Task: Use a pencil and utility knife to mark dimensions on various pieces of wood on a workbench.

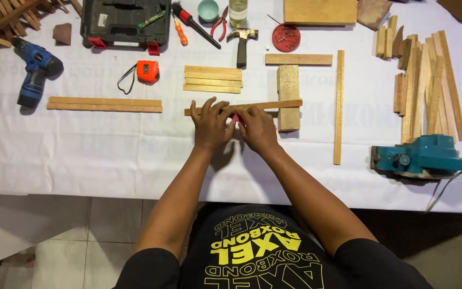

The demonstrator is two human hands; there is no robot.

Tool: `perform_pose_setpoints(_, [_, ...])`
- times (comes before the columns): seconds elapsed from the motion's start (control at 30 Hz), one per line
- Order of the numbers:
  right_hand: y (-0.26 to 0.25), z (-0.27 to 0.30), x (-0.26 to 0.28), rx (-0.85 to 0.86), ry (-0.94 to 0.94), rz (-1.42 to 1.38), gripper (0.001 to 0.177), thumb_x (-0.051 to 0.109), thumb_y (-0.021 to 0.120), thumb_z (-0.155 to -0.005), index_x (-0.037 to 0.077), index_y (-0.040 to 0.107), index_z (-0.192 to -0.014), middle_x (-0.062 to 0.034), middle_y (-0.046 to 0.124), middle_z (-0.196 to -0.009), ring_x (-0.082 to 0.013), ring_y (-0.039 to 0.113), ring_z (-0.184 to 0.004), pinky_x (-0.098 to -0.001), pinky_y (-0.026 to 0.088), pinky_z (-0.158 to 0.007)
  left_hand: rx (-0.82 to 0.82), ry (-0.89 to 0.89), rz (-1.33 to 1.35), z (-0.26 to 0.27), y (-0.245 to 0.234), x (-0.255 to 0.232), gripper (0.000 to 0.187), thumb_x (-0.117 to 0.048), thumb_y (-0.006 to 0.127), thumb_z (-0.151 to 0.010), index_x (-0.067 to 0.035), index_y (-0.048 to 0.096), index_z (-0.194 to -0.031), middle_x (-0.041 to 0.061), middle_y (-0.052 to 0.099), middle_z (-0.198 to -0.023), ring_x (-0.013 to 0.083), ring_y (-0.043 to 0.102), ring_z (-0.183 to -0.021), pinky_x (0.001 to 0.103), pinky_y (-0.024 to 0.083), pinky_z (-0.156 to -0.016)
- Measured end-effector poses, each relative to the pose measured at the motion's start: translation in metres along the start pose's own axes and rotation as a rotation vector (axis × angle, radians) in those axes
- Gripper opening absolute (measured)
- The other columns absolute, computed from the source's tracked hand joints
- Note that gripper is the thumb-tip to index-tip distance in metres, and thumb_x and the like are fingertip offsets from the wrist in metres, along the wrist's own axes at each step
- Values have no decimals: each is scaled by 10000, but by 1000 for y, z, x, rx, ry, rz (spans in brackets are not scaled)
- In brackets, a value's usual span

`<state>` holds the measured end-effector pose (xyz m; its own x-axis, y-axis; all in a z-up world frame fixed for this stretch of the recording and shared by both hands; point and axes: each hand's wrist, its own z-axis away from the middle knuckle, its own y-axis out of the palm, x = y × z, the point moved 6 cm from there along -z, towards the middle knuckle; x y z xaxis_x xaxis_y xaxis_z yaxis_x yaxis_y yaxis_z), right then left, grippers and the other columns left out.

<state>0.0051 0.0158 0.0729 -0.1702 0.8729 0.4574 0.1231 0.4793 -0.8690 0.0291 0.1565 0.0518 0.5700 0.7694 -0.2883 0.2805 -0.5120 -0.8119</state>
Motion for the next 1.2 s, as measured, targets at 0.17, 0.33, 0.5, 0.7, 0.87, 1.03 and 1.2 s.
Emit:
perform_pose_setpoints(0.17, [48, 6, 21, -7, -105, 41, 295, 209, 767, -833, 111, 735, -1109, -101, 668, -982, -334, 633, -924, -471, 492, -777, 191, 72, 99, 39, 5, 43, 401, -324, 780, -863, -207, 710, -1240, -37, 688, -1144, 193, 588, -1166, 549, 271, -1168])
perform_pose_setpoints(0.33, [72, 24, 22, 22, -95, 134, 266, 248, 773, -835, 147, 744, -1080, -67, 686, -999, -312, 632, -925, -457, 486, -806, 307, 65, 187, 56, 11, 52, 249, -318, 769, -890, -181, 743, -1096, -31, 709, -1064, 183, 630, -1071, 436, 371, -1057])
perform_pose_setpoints(0.5, [82, 31, 9, 81, -9, 140, 224, 254, 768, -878, 210, 772, -1098, -40, 676, -1043, -271, 627, -1002, -435, 483, -885, 300, 72, 220, 55, 9, 49, 273, -340, 789, -838, -183, 763, -1060, 2, 679, -980, 210, 625, -985, 427, 391, -972])
perform_pose_setpoints(0.7, [38, 11, -9, 5, 53, 140, 280, 265, 816, -858, 185, 749, -1118, -68, 657, -1094, -293, 596, -1085, -458, 452, -917, 178, 89, 283, 23, 23, 41, 268, -297, 784, -861, -196, 744, -1106, 6, 689, -1059, 230, 626, -1042, 420, 409, -939])
perform_pose_setpoints(0.87, [-5, -2, -27, -162, 25, 250, 343, 198, 796, -787, 167, 740, -1124, -78, 649, -1132, -309, 564, -1125, -473, 420, -921, 129, 93, 237, -13, 31, 18, 314, -246, 767, -822, -161, 695, -1115, 34, 689, -1116, 235, 633, -1088, 442, 416, -982])
perform_pose_setpoints(1.03, [-6, -17, -63, -71, -71, 232, 261, 185, 800, -824, 181, 742, -1079, -48, 648, -1060, -284, 572, -1095, -462, 416, -967, 221, -10, 202, -24, 63, 19, 128, -185, 725, -943, -187, 700, -1069, 14, 709, -1038, 225, 667, -989, 470, 425, -1007])
perform_pose_setpoints(1.2, [-4, -31, -84, -10, -68, 161, 251, 202, 794, -836, 180, 745, -1082, -50, 665, -946, -276, 613, -972, -443, 432, -911, 238, -48, 193, -38, 58, 17, 168, -171, 699, -932, -156, 701, -1099, 34, 714, -941, 246, 668, -925, 438, 438, -926])
